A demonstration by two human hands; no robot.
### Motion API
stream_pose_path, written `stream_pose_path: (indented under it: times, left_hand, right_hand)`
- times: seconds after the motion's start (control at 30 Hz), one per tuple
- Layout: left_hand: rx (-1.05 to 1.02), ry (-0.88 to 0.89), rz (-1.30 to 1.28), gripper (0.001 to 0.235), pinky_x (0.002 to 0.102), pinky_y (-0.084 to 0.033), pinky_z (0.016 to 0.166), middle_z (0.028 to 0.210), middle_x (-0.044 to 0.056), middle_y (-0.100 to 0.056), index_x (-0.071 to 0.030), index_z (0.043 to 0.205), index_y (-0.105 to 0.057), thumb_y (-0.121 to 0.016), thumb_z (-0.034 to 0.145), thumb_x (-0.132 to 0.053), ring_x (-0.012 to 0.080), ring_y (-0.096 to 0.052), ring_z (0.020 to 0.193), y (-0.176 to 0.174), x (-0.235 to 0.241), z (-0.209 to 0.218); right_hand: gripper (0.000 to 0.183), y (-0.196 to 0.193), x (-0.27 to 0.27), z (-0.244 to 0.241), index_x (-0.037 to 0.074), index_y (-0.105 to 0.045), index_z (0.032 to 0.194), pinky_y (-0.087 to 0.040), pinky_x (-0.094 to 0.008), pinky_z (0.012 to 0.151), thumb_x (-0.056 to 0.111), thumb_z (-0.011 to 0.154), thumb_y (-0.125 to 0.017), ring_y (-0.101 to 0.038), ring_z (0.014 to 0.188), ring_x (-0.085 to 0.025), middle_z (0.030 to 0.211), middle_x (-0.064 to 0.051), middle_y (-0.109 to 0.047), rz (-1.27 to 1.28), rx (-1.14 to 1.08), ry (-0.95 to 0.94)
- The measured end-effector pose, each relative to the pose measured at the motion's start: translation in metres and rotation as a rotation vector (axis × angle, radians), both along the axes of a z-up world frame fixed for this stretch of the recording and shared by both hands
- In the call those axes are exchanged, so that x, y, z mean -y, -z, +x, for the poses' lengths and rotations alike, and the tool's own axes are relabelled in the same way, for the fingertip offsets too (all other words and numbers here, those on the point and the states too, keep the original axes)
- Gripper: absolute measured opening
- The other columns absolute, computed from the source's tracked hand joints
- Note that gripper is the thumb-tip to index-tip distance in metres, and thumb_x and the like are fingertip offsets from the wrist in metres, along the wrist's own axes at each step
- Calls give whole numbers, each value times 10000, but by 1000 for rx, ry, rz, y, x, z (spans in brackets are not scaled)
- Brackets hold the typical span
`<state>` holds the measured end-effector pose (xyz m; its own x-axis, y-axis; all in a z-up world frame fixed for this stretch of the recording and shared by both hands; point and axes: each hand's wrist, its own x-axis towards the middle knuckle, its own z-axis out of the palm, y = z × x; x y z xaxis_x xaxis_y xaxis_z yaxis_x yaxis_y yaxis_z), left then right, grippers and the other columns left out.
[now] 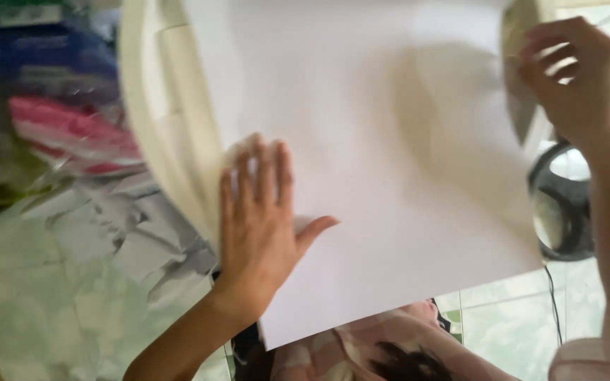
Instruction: The person sits on the floor and uses scissors to cut a strip of yellow tape. They then apply the tape to the edges of a white sheet of paper, folding the paper over the tape to secure it.
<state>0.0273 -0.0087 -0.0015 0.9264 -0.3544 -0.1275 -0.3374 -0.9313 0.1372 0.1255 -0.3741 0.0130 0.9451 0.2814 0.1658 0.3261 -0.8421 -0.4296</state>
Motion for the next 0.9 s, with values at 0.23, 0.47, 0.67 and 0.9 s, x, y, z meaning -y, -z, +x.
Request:
stream_pose_path:
  times: [0.23,0.47,0.67,0.9]
  left_hand:
    - [145,1,118,994,482,-336,1017,1404,292,-317,-5,1423,-294,-362,800,-777,411,-402,1248,-13,9,2]
    - [173,23,133,914,481,-361,998,1373,281,-358,-78,1433,-318,-367,810,-744,402,-418,1226,-16,9,2]
    - [103,19,75,946,475,-277,1061,1389,334,-304,-36,1437,-272,-338,819,-749,466,-356,1260,-10,7,2]
    - [61,-67,-114,1067,482,-205,1108,1462,302,-202,92,1414,-148,-436,806,-737,416,-245,1355,-9,-6,-1]
  right_hand:
    - [407,-17,-39,-12,-77,-597,1267,-397,-409,874,-70,870,-687,-489,1027,-295,1229,-202,-543,-166,139,-180]
    - [742,8,-110,-34,175,-154,1471,-33,-566,1110,586,880,-335,-45,1413,-223,1542,-39,-78,-293,-125,-737]
    - [750,4,-112,-27,131,-158,1462,-63,-503,1139,544,875,-375,-136,1409,-215,1530,-59,-163,-244,-110,-763]
    - [688,-18,-77,-30,140,-186,1451,-85,-531,1134,438,859,-370,-153,1401,-227,1522,-51,-179,-272,-143,-661]
